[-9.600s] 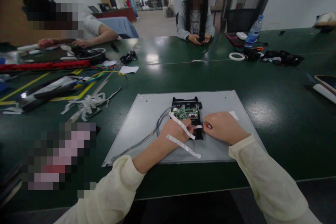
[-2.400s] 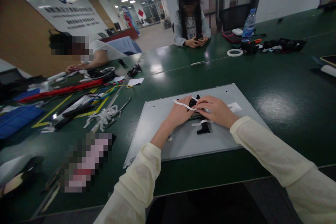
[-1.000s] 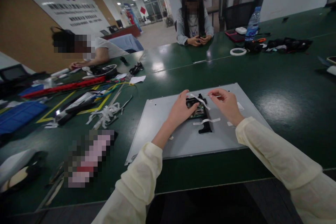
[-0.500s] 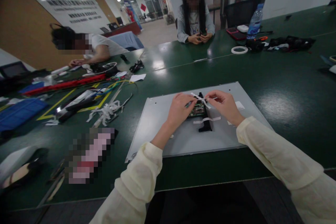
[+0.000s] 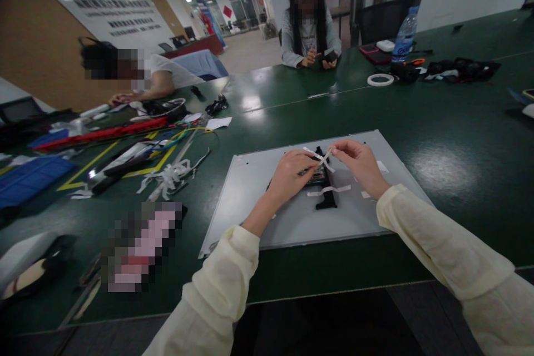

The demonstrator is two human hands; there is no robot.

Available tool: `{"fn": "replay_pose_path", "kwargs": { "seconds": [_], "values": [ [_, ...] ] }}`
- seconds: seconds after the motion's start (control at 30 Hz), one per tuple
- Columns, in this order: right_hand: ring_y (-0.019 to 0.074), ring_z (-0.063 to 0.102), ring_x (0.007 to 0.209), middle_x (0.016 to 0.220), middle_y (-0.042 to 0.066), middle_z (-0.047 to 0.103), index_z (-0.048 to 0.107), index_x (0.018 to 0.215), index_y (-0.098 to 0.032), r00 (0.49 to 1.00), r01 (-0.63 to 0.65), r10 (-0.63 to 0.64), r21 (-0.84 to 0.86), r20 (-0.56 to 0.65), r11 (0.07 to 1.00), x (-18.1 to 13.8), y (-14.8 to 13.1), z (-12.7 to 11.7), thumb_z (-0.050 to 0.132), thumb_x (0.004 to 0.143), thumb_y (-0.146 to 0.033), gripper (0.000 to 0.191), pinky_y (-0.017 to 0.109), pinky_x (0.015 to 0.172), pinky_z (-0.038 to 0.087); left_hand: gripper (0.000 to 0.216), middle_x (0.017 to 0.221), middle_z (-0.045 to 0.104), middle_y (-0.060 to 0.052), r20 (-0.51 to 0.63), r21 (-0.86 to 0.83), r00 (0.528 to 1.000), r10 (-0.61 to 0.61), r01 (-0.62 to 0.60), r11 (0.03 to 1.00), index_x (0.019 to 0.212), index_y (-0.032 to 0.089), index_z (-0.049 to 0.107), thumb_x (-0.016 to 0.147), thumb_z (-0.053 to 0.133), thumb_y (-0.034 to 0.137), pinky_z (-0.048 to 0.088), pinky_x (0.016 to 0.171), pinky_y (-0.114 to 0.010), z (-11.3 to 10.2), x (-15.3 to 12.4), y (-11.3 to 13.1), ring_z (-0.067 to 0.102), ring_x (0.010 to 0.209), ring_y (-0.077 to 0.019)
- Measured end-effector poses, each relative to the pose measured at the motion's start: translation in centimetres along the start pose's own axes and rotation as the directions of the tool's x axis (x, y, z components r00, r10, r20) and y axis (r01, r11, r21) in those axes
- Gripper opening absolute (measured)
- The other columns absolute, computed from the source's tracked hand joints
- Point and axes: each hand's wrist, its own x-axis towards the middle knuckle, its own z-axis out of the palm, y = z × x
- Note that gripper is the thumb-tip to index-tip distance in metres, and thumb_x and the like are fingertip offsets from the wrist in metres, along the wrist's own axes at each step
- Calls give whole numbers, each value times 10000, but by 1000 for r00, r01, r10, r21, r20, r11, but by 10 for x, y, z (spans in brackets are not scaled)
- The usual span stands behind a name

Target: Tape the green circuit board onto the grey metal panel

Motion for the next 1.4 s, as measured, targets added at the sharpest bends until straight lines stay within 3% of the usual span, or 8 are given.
{"fn": "replay_pose_path", "kwargs": {
  "seconds": [0.3, 0.43, 0.57, 0.83, 0.93, 1.07, 1.27, 1.4],
  "values": [
    [141, 580, 770, 875, 31, 650, 629, 880, -196, 997, -8, 10, -26, 76, 1000, 0, 2, 1, 614, 800, -423, 241, 299, 726, 488, 199, 1055, 697, -27, 29, 21, 996, 87, -88, 996, 964, 224, 689, 921, 497, 250, 405, 988, -377, 1, -1, 4, 564, 1110, -169],
    [146, 584, 790, 907, 38, 654, 625, 899, -205, 999, -4, 5, -22, 51, 1000, 1, 3, 0, 606, 805, -409, 225, 287, 692, 484, 194, 1071, 689, -41, 34, 19, 996, 82, -83, 996, 1014, 218, 674, 915, 514, 269, 411, 987, -386, 2, -1, 3, 576, 1085, -169],
    [155, 592, 827, 918, 40, 657, 622, 901, -209, 999, 16, -15, -22, 47, 1000, 2, 3, -1, 601, 810, -406, 218, 291, 705, 485, 203, 1056, 693, -34, 26, 26, 998, 57, -57, 998, 1007, 234, 680, 914, 500, 220, 419, 976, -401, 2, -1, 2, 574, 1095, -178],
    [145, 585, 816, 892, 23, 645, 611, 871, -211, 998, 35, -34, -15, 59, 999, 2, 1, 0, 600, 813, -361, 161, 294, 748, 479, 246, 1091, 680, -31, 60, 21, 990, 124, -126, 992, 1024, 224, 667, 951, 434, 255, 398, 1000, -365, 2, -1, 9, 579, 1094, -158],
    [142, 585, 789, 871, 20, 638, 605, 860, -218, 1000, 3, -2, -5, 19, 1000, 2, 0, -1, 610, 799, -359, 154, 275, 688, 480, 218, 1093, 678, -40, 44, 29, 997, 65, -66, 997, 1052, 215, 648, 928, 486, 293, 394, 1000, -377, 1, -3, 11, 570, 1106, -177],
    [130, 588, 747, 826, 2, 625, 594, 860, -235, 999, -18, 20, 43, -47, 999, 3, 0, -2, 623, 782, -339, 133, 253, 641, 479, 252, 1103, 674, -60, -60, 26, 997, -55, 57, 998, 1082, 200, 625, 901, 533, 349, 403, 989, -387, 1, -4, 10, 578, 1088, -199],
    [139, 606, 759, 846, 17, 654, 632, 868, -224, 975, 84, -84, -11, -205, 996, 5, 2, -5, 636, 782, -310, 122, 282, 683, 495, 235, 1018, 694, -52, -274, -94, 927, -255, 238, 967, 1079, 179, 620, 913, 498, 293, 463, 916, -335, -13, -1, -11, 617, 990, -174],
    [162, 634, 788, 881, 40, 683, 661, 895, -204, 949, 161, -199, -168, -244, 973, 2, 0, -7, 625, 798, -321, 157, 309, 681, 519, 203, 973, 690, -41, -207, -193, 884, -419, 383, 904, 1025, 175, 630, 875, 508, 236, 507, 773, -279, -36, -12, -35, 639, 856, -145]
  ]
}}
